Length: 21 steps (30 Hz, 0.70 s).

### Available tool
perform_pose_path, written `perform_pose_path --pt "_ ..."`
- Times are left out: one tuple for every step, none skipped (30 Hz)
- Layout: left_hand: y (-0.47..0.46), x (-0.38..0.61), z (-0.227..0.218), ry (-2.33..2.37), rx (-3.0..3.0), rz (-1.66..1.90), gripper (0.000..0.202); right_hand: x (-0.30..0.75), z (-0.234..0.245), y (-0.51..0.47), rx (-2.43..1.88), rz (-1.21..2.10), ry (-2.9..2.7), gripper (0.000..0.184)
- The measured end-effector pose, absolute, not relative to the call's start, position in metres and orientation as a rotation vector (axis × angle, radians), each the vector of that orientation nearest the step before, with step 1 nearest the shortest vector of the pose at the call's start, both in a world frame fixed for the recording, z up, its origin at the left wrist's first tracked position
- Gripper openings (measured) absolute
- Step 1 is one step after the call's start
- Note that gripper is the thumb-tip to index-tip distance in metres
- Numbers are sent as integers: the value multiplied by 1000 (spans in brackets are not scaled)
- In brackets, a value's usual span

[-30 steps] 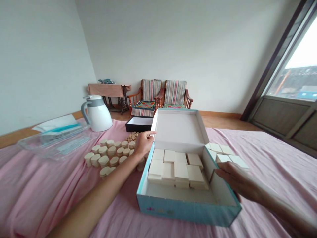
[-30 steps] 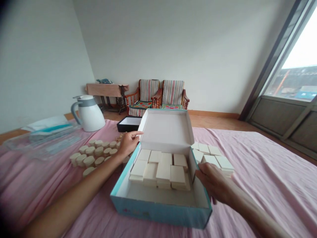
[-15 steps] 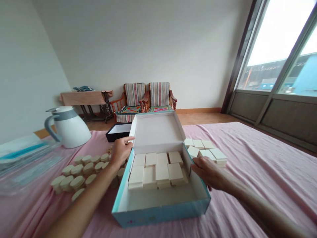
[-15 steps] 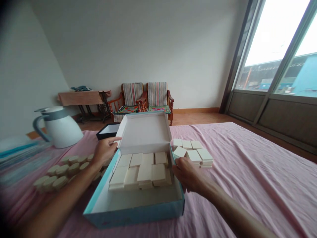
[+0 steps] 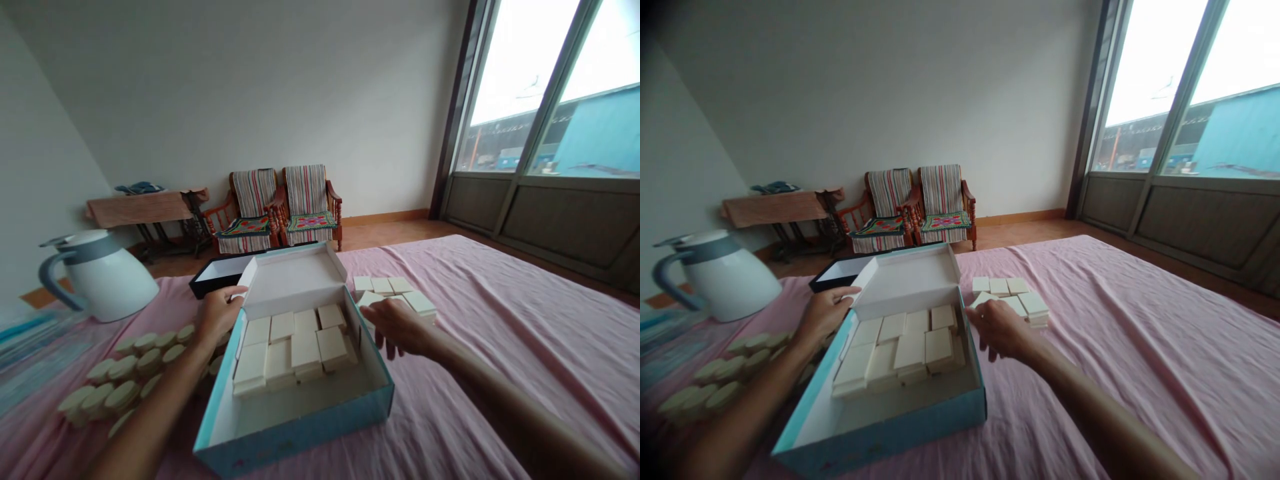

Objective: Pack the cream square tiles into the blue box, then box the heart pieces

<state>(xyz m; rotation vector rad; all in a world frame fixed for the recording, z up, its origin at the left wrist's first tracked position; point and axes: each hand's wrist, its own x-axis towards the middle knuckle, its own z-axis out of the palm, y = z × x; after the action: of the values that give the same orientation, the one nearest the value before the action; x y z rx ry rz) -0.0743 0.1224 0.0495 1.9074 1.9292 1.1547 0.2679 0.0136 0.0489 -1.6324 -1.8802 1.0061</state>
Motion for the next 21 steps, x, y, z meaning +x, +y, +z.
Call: perform_pose_path --pt "124 -74 50 1916 1921 1141 40 275 48 18 -1620 969 -1825 48" --pt "124 -74 50 1904 1933 1130 41 282 47 23 -1612 919 -1779 46" --pt "124 -74 51 1895 1942 1124 43 289 45 28 -1612 864 -1743 43" --pt "122 -73 52 1888 1952 1130 45 296 42 34 -1622 803 -1722 40" --pt "118 -73 53 1880 1965 1159 46 302 38 39 -1645 722 -1714 36" --pt "113 -72 54 1868 1981 1213 47 306 35 43 -1679 612 -1719 32" --pt "107 -71 55 1851 1995 1294 46 309 31 46 -1714 474 -1738 28" --pt "100 -71 56 1828 2009 1405 44 311 28 49 -1742 323 -1776 25" --pt "91 -70 56 1798 2015 1522 42 311 25 50 -1759 181 -1836 24" --pt "82 -69 55 1764 2012 1649 40 309 24 50 -1770 63 -1910 25" --pt "73 -69 54 1718 2019 1760 39 306 23 50 -1787 -25 -1985 29" --pt "65 -68 53 1674 2026 1846 38 302 24 50 -1817 -86 -2048 33" --pt "57 -68 51 1640 2026 1917 37 298 25 49 -1860 -128 -2088 38" --pt "51 -69 49 1624 2025 1957 36 293 27 49 -1913 -161 -2102 42" --pt "45 -69 47 1619 2017 1994 36 289 29 50 -1962 -187 -2098 45" --pt "41 -69 44 1614 2003 2029 35 285 31 51 -2000 -204 -2092 48" --pt "39 -70 42 1604 1987 2061 34 282 32 53 -2026 -209 -2095 50" --pt "37 -71 40 1586 1971 2091 34 279 33 55 -2043 -205 -2108 51" --pt "36 -72 38 1567 1957 2112 33 278 33 57 -2058 -197 -2122 52" --pt "35 -73 37 1555 1943 2120 33 277 32 59 -2070 -192 -2132 53" --pt "34 -75 36 1555 1933 2109 33 277 32 61 -2075 -191 -2142 53"
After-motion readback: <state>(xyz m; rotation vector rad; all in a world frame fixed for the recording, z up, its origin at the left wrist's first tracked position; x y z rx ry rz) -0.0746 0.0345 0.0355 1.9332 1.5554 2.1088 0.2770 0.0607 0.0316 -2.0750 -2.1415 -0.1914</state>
